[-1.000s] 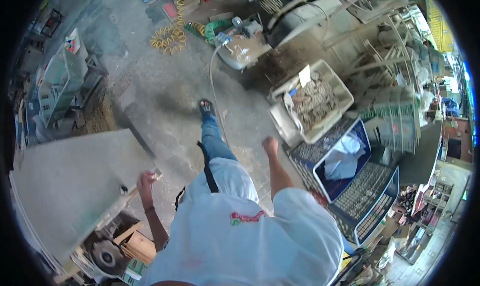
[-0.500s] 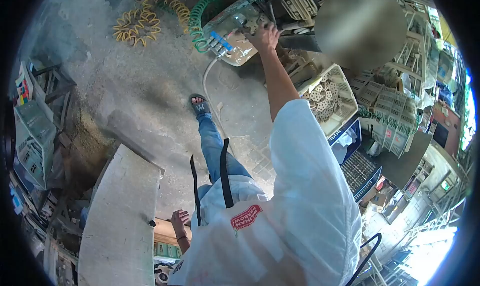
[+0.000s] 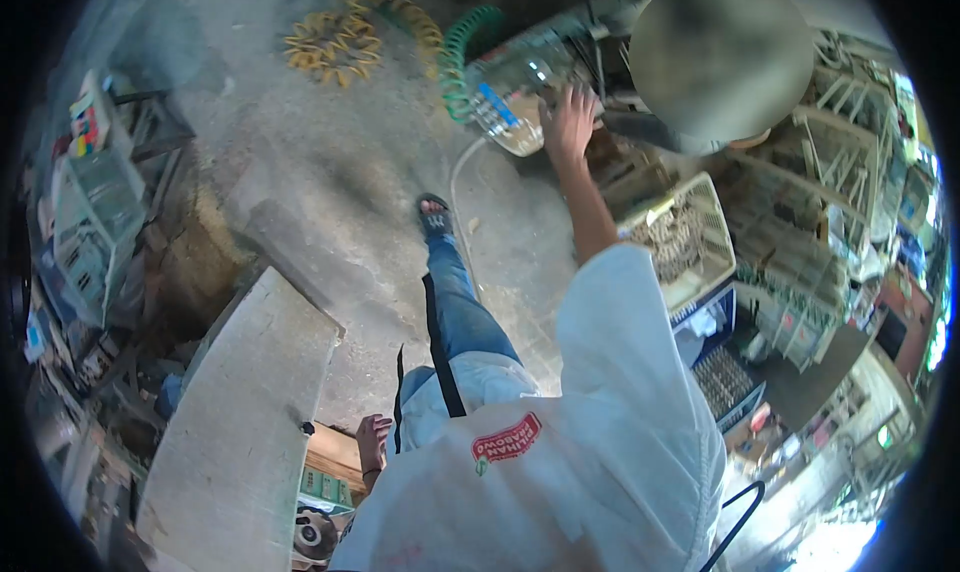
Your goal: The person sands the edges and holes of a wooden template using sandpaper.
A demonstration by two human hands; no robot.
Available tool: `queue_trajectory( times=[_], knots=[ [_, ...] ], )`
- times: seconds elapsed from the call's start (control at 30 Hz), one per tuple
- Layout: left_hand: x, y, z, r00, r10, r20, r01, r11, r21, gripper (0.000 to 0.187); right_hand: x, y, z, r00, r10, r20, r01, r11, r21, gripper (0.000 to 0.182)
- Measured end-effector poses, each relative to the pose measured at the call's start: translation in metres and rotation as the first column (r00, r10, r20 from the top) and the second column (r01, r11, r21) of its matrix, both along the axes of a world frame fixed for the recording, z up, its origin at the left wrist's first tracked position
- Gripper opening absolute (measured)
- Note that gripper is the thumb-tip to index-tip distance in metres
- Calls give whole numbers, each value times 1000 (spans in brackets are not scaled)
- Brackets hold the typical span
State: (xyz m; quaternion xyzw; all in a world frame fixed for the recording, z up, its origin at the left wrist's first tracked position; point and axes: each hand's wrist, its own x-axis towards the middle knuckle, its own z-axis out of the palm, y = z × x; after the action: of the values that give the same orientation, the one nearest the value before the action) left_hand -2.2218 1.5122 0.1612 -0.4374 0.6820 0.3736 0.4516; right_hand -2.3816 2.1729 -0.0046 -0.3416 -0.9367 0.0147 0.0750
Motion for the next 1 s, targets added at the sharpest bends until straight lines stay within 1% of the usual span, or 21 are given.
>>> queue_trajectory(
  times=[0.07, 0.1, 0.13, 0.17, 0.2, 0.23, 0.3, 0.33, 0.43, 0.47, 0.5, 0.53, 0.57, 0.63, 0.7, 0.77, 0.8, 0.83, 0.9, 0.93, 1.0],
  knots=[
    [12, 3, 0, 1000, 11, -5, -11, 1000, 16, 30, 1, -68, 27, 992, -34, -119, -10, 936, -352, 51],
    [17, 7, 3, 999, -13, -33, 12, 1000, -14, 28, 16, -105, 8, 972, 33, -233, -109, 940, -324, 48],
    [26, 5, 0, 996, 37, -87, -39, 999, -17, 28, 22, -141, 12, 986, 27, -162, -108, 848, -519, 43],
    [39, -4, -12, 984, -17, -176, 24, 999, 36, 28, 39, -182, -7, 983, 89, -161, -164, 823, -544, 38],
    [52, -10, -19, 960, -64, -273, 86, 994, 71, 27, 53, -222, -14, 995, 93, -20, -81, 711, -699, 32],
    [54, -7, -13, 950, -11, -312, 42, 995, 91, 26, 73, -259, -32, 993, 121, -15, -83, 574, -815, 31],
    [61, -5, -6, 934, 128, -333, -95, 989, 112, 27, 107, -320, -38, 926, 376, -32, -253, 554, -793, 22],
    [75, -11, 0, 931, 203, -303, -169, 976, 135, 29, 116, -338, -27, 868, 496, -43, -270, 397, -877, 22],
    [138, -37, -9, 764, 425, -486, -391, 904, 176, 28, 129, -394, -13, 764, 638, -98, -379, 320, -868, 21],
    [165, -44, -6, 707, 464, -533, -441, 879, 180, 28, 123, -407, 6, 610, 791, -48, -450, 295, -843, 23],
    [194, -51, -1, 670, 455, -586, -471, 871, 138, 28, 122, -422, -18, 511, 832, -215, -578, 148, -803, 20],
    [213, -52, -10, 659, 464, -592, -506, 856, 108, 29, 115, -427, -3, 461, 874, -156, -637, 203, -744, 18],
    [247, -61, -9, 551, 546, -631, -631, 768, 113, 29, 112, -441, 1, 325, 914, -244, -712, 67, -699, 15],
    [316, -60, -27, 529, 502, -684, -651, 757, 52, 30, 101, -465, -37, 93, 994, -57, -853, 50, -520, 12],
    [384, -61, -44, 352, 669, -655, -840, 534, 93, 31, 70, -483, -171, 84, 987, -138, -763, -25, -645, 9],
    [460, -39, -57, 78, 806, -587, -944, 250, 217, 32, 97, -546, -95, 78, 983, -167, -641, -79, -763, 9],
    [493, -34, -64, -91, 805, -586, -950, 107, 294, 33, 114, -577, -69, 197, 964, -178, -474, -65, -878, 9],
    [520, -23, -59, -154, 803, -576, -966, 0, 258, 33, 136, -609, -42, 129, 974, -186, -486, -101, -868, 9],
    [561, 4, -46, -288, 749, -597, -953, -162, 257, 32, 187, -658, -3, 148, 989, 6, -243, 42, -969, 10],
    [579, 15, -38, -350, 700, -622, -937, -257, 238, 31, 212, -678, 2, 99, 995, 6, -245, 30, -969, 10],
    [598, 34, -17, -490, 584, -647, -866, -412, 284, 29, 253, -714, 8, -157, 985, 66, -340, 9, -940, 15]
  ],
)
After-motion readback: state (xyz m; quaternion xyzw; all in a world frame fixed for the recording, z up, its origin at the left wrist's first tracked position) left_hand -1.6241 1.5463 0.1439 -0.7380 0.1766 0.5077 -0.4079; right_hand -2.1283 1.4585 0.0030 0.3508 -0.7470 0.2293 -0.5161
